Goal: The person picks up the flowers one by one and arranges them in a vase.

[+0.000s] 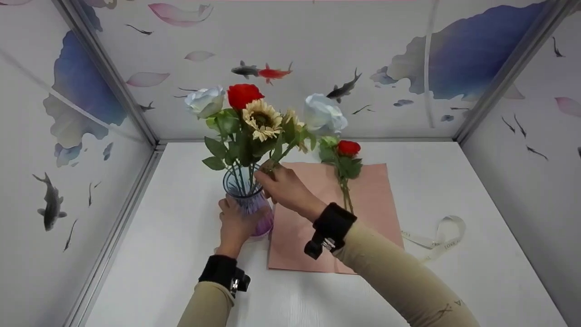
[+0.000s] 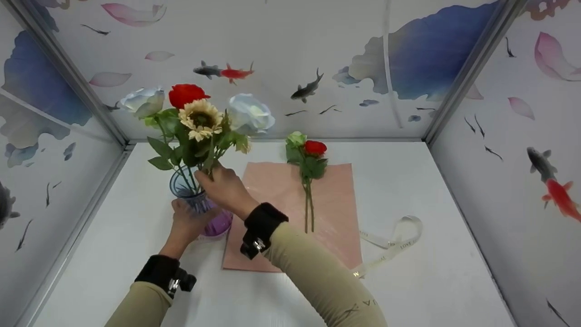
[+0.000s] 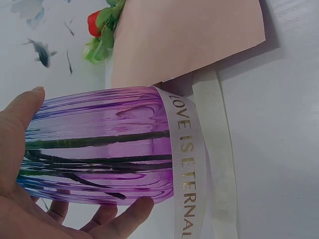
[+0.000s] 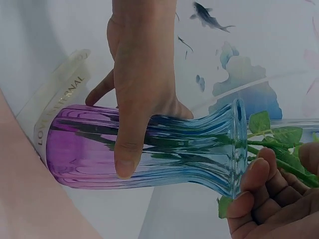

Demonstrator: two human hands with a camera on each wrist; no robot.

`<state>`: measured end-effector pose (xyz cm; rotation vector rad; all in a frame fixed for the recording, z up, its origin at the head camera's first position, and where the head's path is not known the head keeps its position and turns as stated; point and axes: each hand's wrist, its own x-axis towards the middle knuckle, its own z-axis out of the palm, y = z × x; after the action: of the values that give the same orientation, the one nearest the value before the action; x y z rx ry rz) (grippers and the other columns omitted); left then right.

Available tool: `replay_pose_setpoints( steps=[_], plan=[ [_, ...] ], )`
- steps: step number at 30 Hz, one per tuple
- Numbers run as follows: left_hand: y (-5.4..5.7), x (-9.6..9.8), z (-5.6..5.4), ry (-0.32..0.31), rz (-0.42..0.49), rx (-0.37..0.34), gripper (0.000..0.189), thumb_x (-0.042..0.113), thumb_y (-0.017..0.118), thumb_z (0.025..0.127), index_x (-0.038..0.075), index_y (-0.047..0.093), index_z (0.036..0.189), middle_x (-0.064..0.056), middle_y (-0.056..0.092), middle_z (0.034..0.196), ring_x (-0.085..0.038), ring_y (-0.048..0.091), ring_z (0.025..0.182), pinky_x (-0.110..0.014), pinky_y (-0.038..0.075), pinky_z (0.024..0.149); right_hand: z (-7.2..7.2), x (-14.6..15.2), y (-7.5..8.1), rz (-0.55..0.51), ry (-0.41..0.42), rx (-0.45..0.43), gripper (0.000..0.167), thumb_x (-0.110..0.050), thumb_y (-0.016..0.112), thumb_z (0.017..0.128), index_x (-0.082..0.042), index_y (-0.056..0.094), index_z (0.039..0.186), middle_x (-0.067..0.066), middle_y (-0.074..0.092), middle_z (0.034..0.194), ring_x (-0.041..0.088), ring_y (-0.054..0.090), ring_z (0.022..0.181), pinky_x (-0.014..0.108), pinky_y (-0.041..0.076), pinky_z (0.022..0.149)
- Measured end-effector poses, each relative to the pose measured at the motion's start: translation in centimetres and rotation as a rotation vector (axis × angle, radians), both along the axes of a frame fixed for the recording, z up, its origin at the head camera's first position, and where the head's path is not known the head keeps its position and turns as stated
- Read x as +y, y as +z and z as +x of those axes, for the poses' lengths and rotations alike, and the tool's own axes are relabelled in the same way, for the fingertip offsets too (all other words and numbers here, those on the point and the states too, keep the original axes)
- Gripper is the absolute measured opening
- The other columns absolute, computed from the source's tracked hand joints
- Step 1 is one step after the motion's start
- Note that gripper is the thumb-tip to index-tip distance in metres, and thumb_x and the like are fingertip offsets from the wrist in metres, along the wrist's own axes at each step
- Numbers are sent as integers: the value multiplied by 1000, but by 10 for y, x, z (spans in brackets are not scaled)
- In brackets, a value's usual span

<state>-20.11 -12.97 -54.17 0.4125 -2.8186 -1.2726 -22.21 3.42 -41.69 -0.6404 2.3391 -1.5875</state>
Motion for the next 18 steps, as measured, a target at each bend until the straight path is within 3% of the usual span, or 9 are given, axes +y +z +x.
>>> replay_pose_setpoints(
  steps=[7, 10, 13, 18],
  plan=[
    [-2, 0, -1, 16, -1, -13, 114, 53, 77, 84, -2, 9, 157, -30, 21, 150, -54, 37, 132, -65, 43, 104, 0, 2, -1, -150, -55, -31, 42, -40, 59, 103, -9, 53, 129, 6, 63, 75, 26, 54, 60, 32, 44, 62],
    [-2, 0, -1, 22, 6, -21, 114, 53, 77, 83, 0, 8, 157, -29, 20, 150, -53, 37, 132, -66, 44, 102, 0, 3, -1, -244, -67, -41, 59, -36, 65, 100, -11, 38, 147, 8, 62, 79, 30, 54, 65, 32, 46, 65],
    [-2, 0, -1, 22, 6, -21, 114, 54, 77, 83, 0, 8, 157, -29, 20, 150, -53, 37, 132, -66, 45, 102, -1, 5, -2, -325, -64, -37, 70, -30, 70, 98, -12, 29, 153, 5, 59, 79, 26, 52, 66, 32, 48, 65],
    [-2, 1, -1, 20, 7, -21, 115, 54, 77, 83, 0, 7, 157, -29, 20, 150, -53, 38, 132, -66, 45, 102, -1, 8, -3, -444, -80, 5, 64, -24, 73, 96, -11, 36, 147, 2, 56, 77, 18, 53, 61, 32, 50, 66]
  ],
)
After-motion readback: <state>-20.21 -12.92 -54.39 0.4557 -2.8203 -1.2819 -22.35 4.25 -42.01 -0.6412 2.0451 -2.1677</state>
